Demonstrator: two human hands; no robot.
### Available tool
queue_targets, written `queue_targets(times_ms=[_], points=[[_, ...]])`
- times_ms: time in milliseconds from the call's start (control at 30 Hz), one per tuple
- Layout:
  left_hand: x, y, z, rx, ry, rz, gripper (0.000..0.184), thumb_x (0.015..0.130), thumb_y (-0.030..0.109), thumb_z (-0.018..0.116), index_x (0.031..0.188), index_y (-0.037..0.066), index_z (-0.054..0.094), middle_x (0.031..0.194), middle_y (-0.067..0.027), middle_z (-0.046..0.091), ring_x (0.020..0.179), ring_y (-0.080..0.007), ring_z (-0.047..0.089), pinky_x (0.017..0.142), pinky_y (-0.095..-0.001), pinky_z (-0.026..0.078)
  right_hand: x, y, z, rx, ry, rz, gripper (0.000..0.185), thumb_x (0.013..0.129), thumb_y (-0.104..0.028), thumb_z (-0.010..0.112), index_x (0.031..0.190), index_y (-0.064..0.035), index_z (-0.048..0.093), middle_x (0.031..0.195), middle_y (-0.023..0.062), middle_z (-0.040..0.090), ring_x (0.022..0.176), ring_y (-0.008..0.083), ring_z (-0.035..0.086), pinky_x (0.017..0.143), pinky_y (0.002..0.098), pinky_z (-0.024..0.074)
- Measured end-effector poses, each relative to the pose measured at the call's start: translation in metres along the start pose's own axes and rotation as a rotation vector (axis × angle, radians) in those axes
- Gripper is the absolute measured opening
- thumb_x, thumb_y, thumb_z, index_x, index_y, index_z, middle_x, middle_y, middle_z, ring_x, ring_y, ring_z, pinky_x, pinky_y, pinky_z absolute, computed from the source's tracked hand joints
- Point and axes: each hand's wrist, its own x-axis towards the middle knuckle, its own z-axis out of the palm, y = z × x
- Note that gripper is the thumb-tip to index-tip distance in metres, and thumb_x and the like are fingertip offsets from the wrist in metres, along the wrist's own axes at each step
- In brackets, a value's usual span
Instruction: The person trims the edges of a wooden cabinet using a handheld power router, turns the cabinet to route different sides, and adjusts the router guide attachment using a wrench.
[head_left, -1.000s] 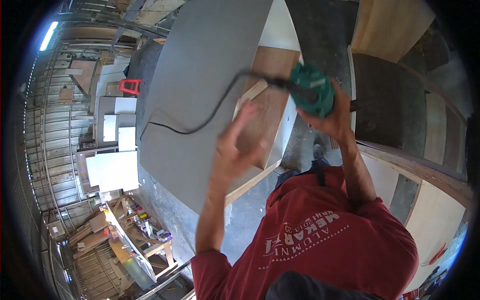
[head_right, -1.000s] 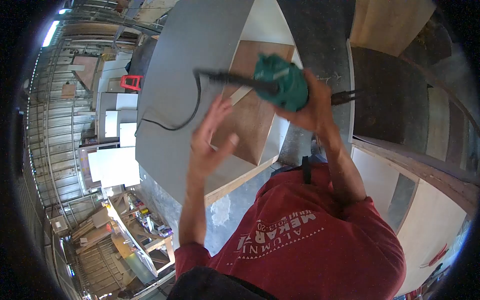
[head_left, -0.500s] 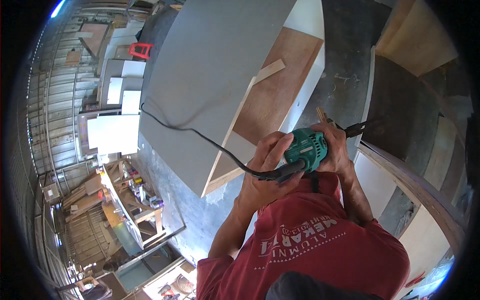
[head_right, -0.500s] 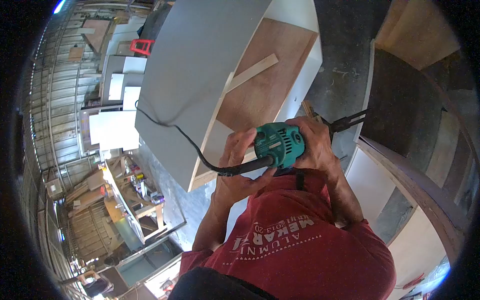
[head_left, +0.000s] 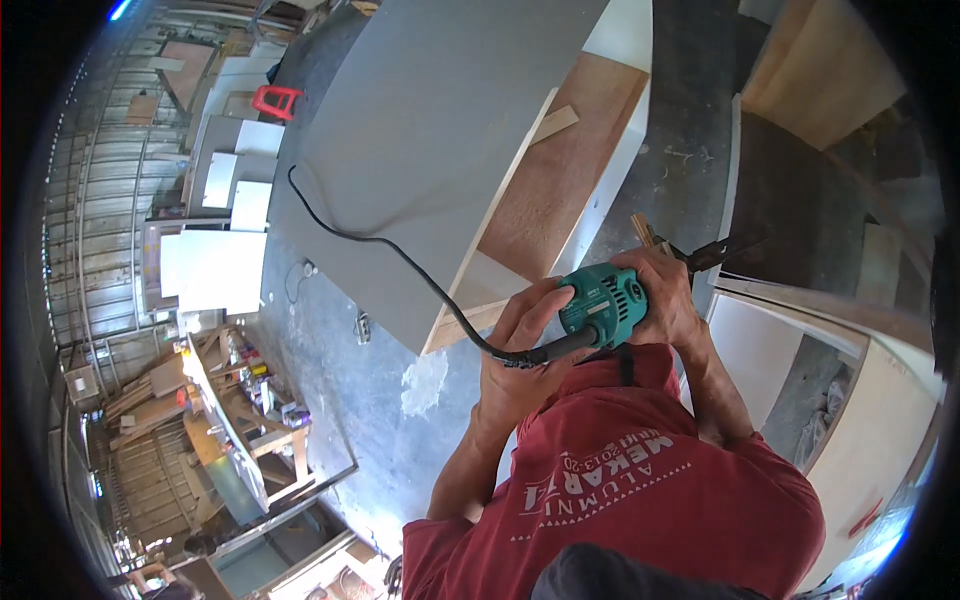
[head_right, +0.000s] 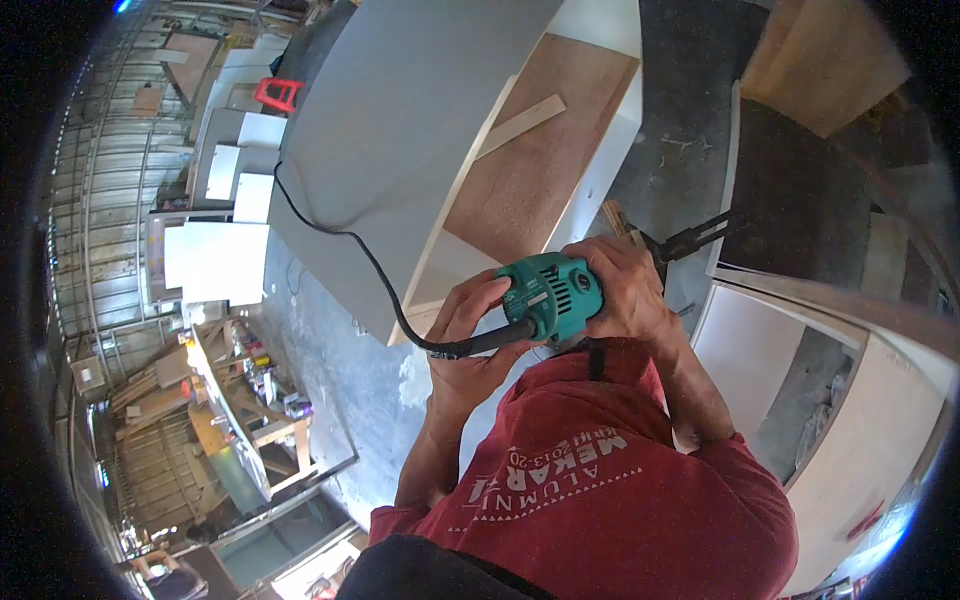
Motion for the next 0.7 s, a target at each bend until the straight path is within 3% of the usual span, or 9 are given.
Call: queue_targets(times_ms=[200,267,333,367,433,467,533,633,700], points=[[-0.099,0.000,-0.075,0.009,-0.002,0.024,0.068,0.075,0.003,0.087,0.138,0.007,0.061,0.132,-0.0237,0.066,0.112,-0.0384,0.071,0.092,-0.0412,0.060,-0.027,-0.090,0.055,-0.061,-0.019,-0.048,0.069,0.056,-0.030,0.091,0.115,-0.0057,0.063,0.102,0.0157,0.072,0.091,0.0370,0.072,0.079,0.0444,0.0572],[-0.146,-0.012,-0.113,0.087,-0.007,-0.047,0.053,0.076,0.002,0.083,0.126,0.006,0.070,0.118,-0.0187,0.074,0.106,-0.0356,0.074,0.088,-0.0409,0.061,-0.040,-0.118,0.077,-0.090,-0.025,-0.094,0.067,0.057,-0.028,0.090,0.114,-0.0056,0.063,0.103,0.0154,0.071,0.091,0.0370,0.072,0.079,0.0456,0.0579],[-0.190,-0.022,-0.145,0.160,0.146,-0.179,0.035,0.079,-0.005,0.074,0.113,0.004,0.076,0.109,-0.0165,0.077,0.101,-0.0332,0.075,0.090,-0.0400,0.058,-0.049,-0.147,0.098,-0.093,-0.106,-0.140,0.064,0.059,-0.025,0.089,0.114,-0.0049,0.062,0.104,0.0146,0.071,0.093,0.0366,0.072,0.080,0.0467,0.0592],[-0.215,-0.032,-0.159,0.093,0.265,-0.258,0.025,0.080,-0.005,0.072,0.103,0.001,0.078,0.104,-0.0159,0.078,0.098,-0.0315,0.075,0.090,-0.0393,0.057,-0.045,-0.171,0.099,-0.102,-0.177,-0.123,0.055,0.067,-0.021,0.085,0.115,-0.0043,0.062,0.104,0.0130,0.071,0.097,0.0344,0.073,0.082,0.0465,0.0604],[-0.257,-0.046,-0.189,-0.029,0.495,-0.326,0.011,0.086,-0.004,0.069,0.095,-0.004,0.075,0.093,-0.0152,0.077,0.089,-0.0275,0.073,0.086,-0.0401,0.057,-0.051,-0.189,0.114,-0.189,-0.208,-0.188,0.051,0.071,-0.020,0.082,0.115,-0.0045,0.062,0.104,0.0120,0.072,0.097,0.0329,0.073,0.082,0.0449,0.0608],[-0.274,-0.043,-0.201,-0.185,0.626,-0.381,0.013,0.092,0.005,0.066,0.086,-0.004,0.072,0.088,-0.0154,0.075,0.086,-0.0276,0.071,0.086,-0.0431,0.056,-0.050,-0.196,0.120,-0.263,-0.228,-0.258,0.048,0.074,-0.018,0.079,0.116,-0.0047,0.062,0.103,0.0110,0.072,0.097,0.0314,0.073,0.082,0.0433,0.0612],[-0.311,-0.065,-0.228,-0.074,0.746,-0.280,0.030,0.097,0.020,0.058,0.076,0.000,0.062,0.081,-0.0134,0.070,0.084,-0.0287,0.070,0.088,-0.0478,0.054,-0.041,-0.209,0.121,-0.322,-0.244,-0.321,0.045,0.076,-0.017,0.076,0.117,-0.0052,0.061,0.106,0.0100,0.071,0.099,0.0296,0.073,0.085,0.0414,0.0607],[-0.323,-0.047,-0.250,-0.195,0.883,-0.145,0.027,0.099,0.023,0.057,0.086,0.000,0.063,0.079,-0.0113,0.067,0.080,-0.0281,0.069,0.089,-0.0487,0.055,-0.026,-0.237,0.125,-0.402,-0.301,-0.454,0.040,0.081,-0.017,0.072,0.118,-0.0061,0.061,0.108,0.0072,0.069,0.101,0.0251,0.070,0.089,0.0373,0.0589],[-0.315,-0.018,-0.250,-0.306,0.990,-0.082,0.032,0.100,0.031,0.060,0.100,-0.002,0.063,0.080,-0.0143,0.069,0.080,-0.0277,0.070,0.089,-0.0493,0.056,-0.019,-0.251,0.135,-0.436,-0.335,-0.529,0.038,0.082,-0.017,0.071,0.117,-0.0066,0.061,0.107,0.0054,0.067,0.102,0.0223,0.068,0.090,0.0352,0.0576]])
